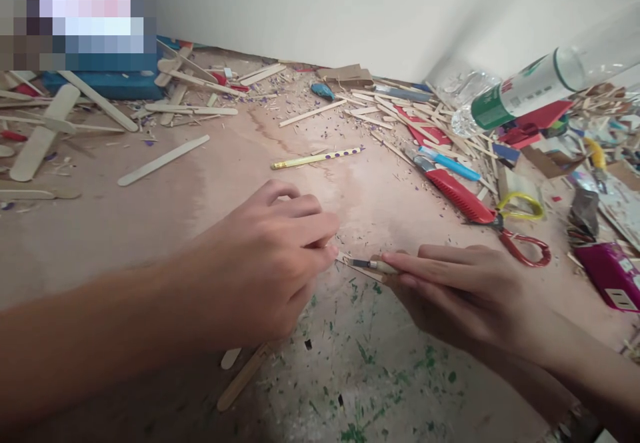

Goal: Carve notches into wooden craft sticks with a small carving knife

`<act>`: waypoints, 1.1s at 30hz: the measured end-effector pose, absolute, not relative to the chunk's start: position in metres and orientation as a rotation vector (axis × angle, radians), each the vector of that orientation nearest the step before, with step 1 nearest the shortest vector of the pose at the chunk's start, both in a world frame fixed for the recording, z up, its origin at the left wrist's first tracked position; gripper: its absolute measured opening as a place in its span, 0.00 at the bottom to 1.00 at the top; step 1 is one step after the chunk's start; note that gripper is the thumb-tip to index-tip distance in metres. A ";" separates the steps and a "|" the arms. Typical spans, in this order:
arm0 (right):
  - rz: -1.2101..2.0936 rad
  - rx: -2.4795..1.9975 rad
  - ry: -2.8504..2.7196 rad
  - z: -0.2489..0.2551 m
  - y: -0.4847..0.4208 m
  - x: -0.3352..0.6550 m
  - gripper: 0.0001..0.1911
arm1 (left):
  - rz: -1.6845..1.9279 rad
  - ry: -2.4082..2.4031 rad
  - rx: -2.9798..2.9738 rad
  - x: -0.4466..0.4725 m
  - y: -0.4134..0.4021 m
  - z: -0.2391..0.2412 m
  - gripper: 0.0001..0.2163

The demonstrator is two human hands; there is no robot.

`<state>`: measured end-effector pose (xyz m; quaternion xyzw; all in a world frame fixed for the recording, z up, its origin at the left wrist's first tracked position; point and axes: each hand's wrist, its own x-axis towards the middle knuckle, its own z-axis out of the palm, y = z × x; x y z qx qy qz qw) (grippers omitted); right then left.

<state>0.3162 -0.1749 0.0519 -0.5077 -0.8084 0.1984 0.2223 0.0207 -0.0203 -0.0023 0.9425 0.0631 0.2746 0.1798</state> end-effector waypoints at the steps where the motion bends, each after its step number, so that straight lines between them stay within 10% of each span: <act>1: 0.551 -1.408 -2.234 0.053 -0.175 0.316 0.16 | 0.785 0.177 2.664 0.021 -0.020 -0.002 0.16; 33: 0.687 -1.411 -2.245 0.062 -0.167 0.329 0.20 | 0.766 0.151 2.682 0.019 -0.017 0.002 0.20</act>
